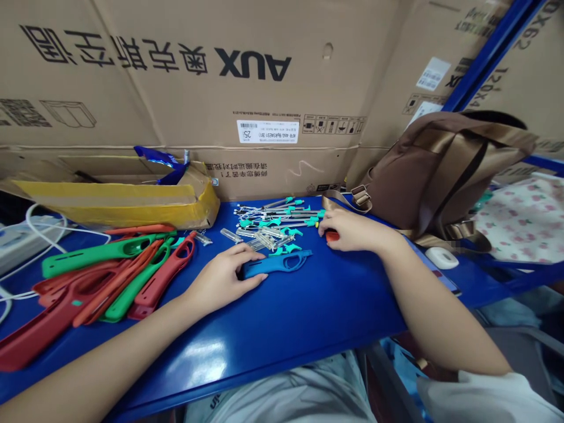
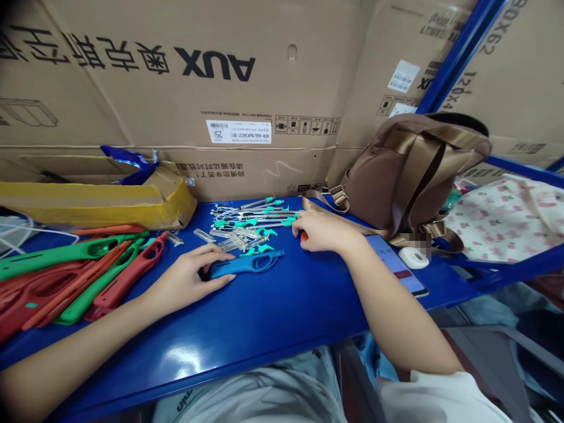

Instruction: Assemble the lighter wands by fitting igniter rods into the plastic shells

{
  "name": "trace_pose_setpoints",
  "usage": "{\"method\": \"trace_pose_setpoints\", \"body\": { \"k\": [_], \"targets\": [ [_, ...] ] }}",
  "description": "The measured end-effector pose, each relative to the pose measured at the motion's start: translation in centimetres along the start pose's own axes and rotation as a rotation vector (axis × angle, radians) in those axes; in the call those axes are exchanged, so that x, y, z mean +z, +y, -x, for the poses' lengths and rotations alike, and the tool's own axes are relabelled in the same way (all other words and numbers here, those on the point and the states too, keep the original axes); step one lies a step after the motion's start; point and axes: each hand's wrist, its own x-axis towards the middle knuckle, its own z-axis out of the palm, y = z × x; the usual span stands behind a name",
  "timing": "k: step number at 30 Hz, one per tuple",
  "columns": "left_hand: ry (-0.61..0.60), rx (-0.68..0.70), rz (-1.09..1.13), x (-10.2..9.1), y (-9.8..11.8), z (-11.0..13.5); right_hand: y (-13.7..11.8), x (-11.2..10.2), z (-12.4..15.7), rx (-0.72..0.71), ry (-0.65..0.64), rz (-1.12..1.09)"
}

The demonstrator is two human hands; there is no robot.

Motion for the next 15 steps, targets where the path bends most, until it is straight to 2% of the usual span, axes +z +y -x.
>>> {"method": "trace_pose_setpoints", "body": {
  "k": [3,5,9,15],
  "targets": [
    [-0.004,-0.010,0.001,0.2,0.1,0.1,-1.6,-0.1,-0.2,-0.122,0.030,-0.075],
    [-0.010,-0.007,0.006,0.2,0.0,0.1,-3.1,0.5,-0.5,-0.249,0.021,-0.211],
    [-0.016,0.009,0.023,0.2,-0.3,0.2,-5.0,2.0,-1.5,-0.281,-0.044,-0.141],
    [-0.011,-0.006,0.062,0.1,-0.4,0.1,-4.7,2.3,-1.9,-0.361,-0.059,-0.175]
  ]
}}
